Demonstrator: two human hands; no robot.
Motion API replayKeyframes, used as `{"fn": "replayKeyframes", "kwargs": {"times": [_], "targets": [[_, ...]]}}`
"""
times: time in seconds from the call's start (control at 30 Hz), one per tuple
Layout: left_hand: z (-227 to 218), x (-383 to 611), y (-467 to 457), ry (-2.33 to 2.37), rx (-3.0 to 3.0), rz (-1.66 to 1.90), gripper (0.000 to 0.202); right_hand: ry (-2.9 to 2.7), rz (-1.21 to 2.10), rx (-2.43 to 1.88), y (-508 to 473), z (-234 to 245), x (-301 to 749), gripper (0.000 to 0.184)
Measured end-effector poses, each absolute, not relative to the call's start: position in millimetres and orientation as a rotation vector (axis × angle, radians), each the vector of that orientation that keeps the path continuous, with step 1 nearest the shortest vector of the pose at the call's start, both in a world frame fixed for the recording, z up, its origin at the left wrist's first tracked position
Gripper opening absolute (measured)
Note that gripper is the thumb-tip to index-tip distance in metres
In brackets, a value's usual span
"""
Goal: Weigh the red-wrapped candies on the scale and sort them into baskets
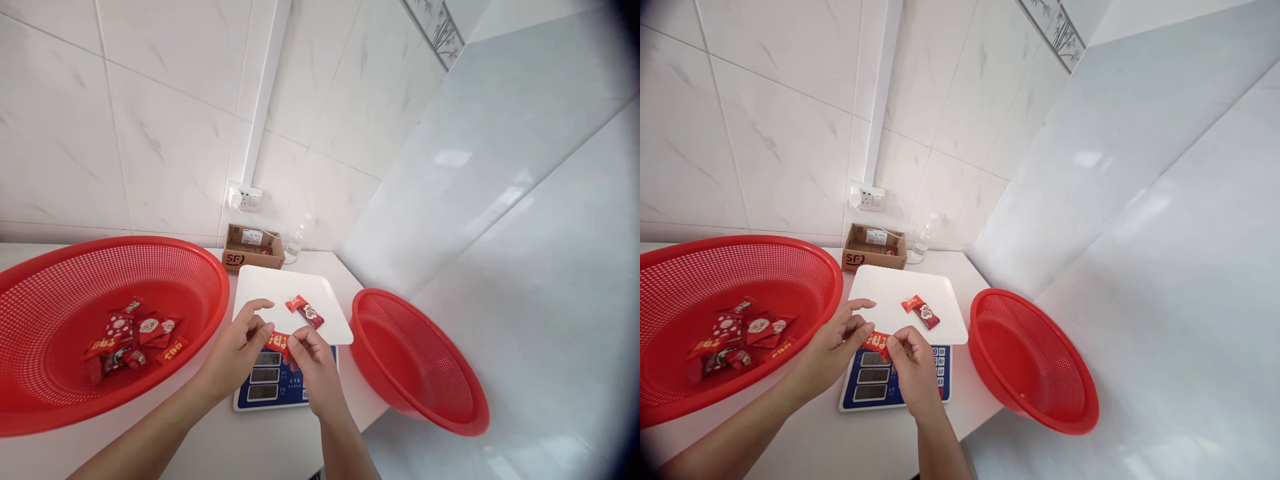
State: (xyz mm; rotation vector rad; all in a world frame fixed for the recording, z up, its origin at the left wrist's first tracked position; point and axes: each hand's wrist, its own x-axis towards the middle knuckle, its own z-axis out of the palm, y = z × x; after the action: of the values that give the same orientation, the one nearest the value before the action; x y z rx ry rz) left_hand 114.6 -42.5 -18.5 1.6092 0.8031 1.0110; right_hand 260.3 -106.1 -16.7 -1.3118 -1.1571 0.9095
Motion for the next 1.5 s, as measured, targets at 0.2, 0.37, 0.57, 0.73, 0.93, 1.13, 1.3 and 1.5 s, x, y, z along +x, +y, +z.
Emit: {"fn": "replayKeyframes", "kwargs": {"times": [0.2, 0.37, 0.57, 0.73, 0.93, 1.13, 1.3, 1.5], "targets": [[-23.1, 114.0, -39.6, 0.790, 1.638, 0.994, 0.035, -1.162, 0.914, -1.332, -105.5, -19.5, 261.3, 0.034], [-23.4, 111.8, -37.4, 0.765, 1.668, 0.923, 0.039, -1.143, 0.893, -1.373, -107.0, -18.7, 264.1, 0.034], [-20.9, 110.9, -36.8, 0.756, 1.676, 0.917, 0.041, -1.110, 0.893, -1.416, -108.7, -17.2, 265.5, 0.033], [-22.6, 112.2, -34.4, 0.767, 1.672, 0.948, 0.040, -1.056, 0.925, -1.366, -108.0, -17.6, 265.3, 0.026], [-23.3, 110.7, -33.7, 0.766, 1.645, 0.962, 0.040, -1.194, 0.836, -1.386, -110.3, -18.6, 267.0, 0.037], [-16.7, 108.1, -35.0, 0.752, 1.597, 0.924, 0.041, -1.251, 0.649, -1.473, -109.9, -18.6, 264.7, 0.029], [-10.6, 104.9, -34.2, 0.655, 1.562, 0.818, 0.027, -1.260, 0.598, -1.447, -108.5, -18.7, 266.5, 0.029], [-8.7, 105.6, -33.7, 0.608, 1.483, 0.780, 0.021, -1.207, 0.612, -1.424, -109.3, -20.7, 269.7, 0.026]]}}
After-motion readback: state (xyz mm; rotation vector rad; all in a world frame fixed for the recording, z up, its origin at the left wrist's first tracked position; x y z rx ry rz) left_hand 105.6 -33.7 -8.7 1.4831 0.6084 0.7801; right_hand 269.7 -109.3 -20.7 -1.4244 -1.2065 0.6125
